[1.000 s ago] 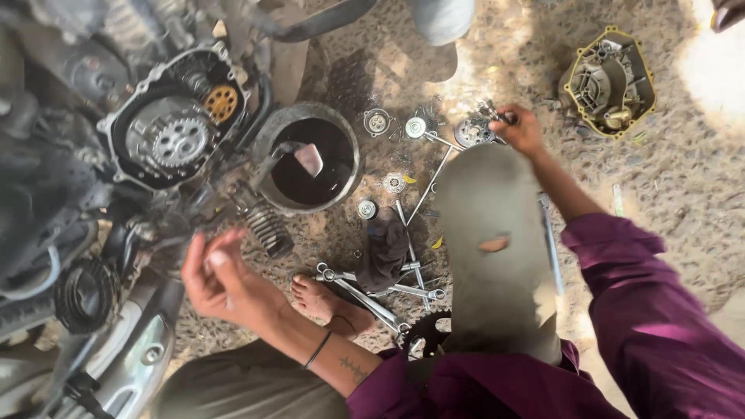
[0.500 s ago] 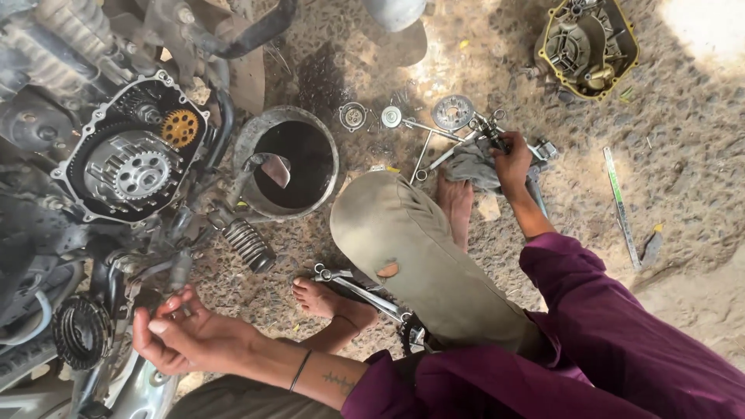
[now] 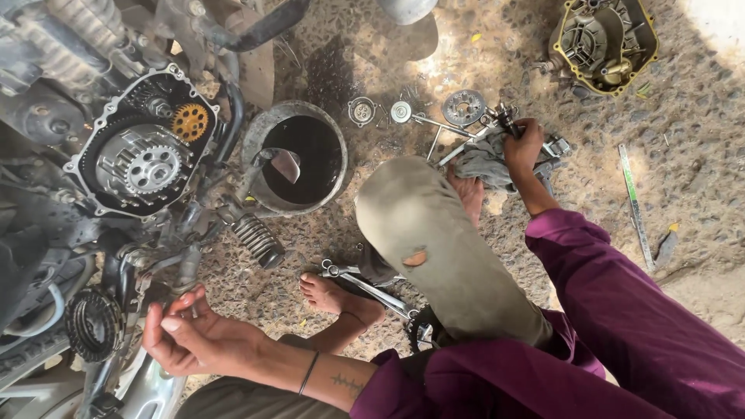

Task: The person is repairing a motorcycle engine, handling and assembling various components like clutch plates and gears while an assistant helps.

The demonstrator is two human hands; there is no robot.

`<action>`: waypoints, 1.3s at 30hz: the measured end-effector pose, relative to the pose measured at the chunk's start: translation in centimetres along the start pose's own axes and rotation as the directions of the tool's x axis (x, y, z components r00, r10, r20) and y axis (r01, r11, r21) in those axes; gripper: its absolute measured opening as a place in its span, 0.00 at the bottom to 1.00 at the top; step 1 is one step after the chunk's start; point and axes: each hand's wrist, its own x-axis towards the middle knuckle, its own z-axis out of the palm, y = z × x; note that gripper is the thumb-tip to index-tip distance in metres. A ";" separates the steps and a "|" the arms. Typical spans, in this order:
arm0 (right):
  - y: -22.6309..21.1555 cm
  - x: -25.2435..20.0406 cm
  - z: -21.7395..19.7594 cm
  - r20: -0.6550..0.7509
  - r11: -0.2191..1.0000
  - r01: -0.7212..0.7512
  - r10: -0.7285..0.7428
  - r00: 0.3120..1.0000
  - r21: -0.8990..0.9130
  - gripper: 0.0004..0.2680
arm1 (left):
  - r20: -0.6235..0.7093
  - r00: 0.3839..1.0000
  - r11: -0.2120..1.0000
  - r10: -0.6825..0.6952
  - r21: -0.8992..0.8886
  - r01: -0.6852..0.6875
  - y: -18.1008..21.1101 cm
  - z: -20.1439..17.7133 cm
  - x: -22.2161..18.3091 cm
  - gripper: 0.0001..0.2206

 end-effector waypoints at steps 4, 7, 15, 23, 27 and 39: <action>-4.8 0.6 -2.7 0.049 0.948 0.160 -0.153 0.987 -0.273 0.13 | 0.029 1.000 1.000 0.006 0.011 -0.006 -0.4 -0.2 0.1 0.12; -7.5 3.0 -2.5 0.117 0.869 0.308 -0.285 0.951 -0.387 0.13 | 0.008 1.000 0.999 -0.010 0.051 0.010 -0.9 0.7 0.1 0.12; -9.8 5.6 3.0 0.622 0.630 0.759 -0.531 0.576 -0.165 0.19 | -0.022 1.000 0.996 -0.010 0.091 0.012 -0.9 -0.3 0.1 0.11; -6.4 7.8 7.6 0.724 0.643 0.764 -0.554 0.411 0.059 0.15 | -0.106 0.994 0.993 0.024 0.118 -0.012 1.3 -0.2 0.2 0.10; -10.3 11.2 4.7 0.821 0.750 0.643 -0.460 0.338 0.155 0.11 | -0.083 0.994 0.979 -0.071 0.187 0.085 2.4 0.2 0.0 0.10; -49.0 6.8 -1.0 0.752 0.102 0.823 -0.479 -0.452 0.559 0.13 | 0.204 0.952 0.973 -0.228 0.020 0.229 -1.7 1.1 -0.5 0.12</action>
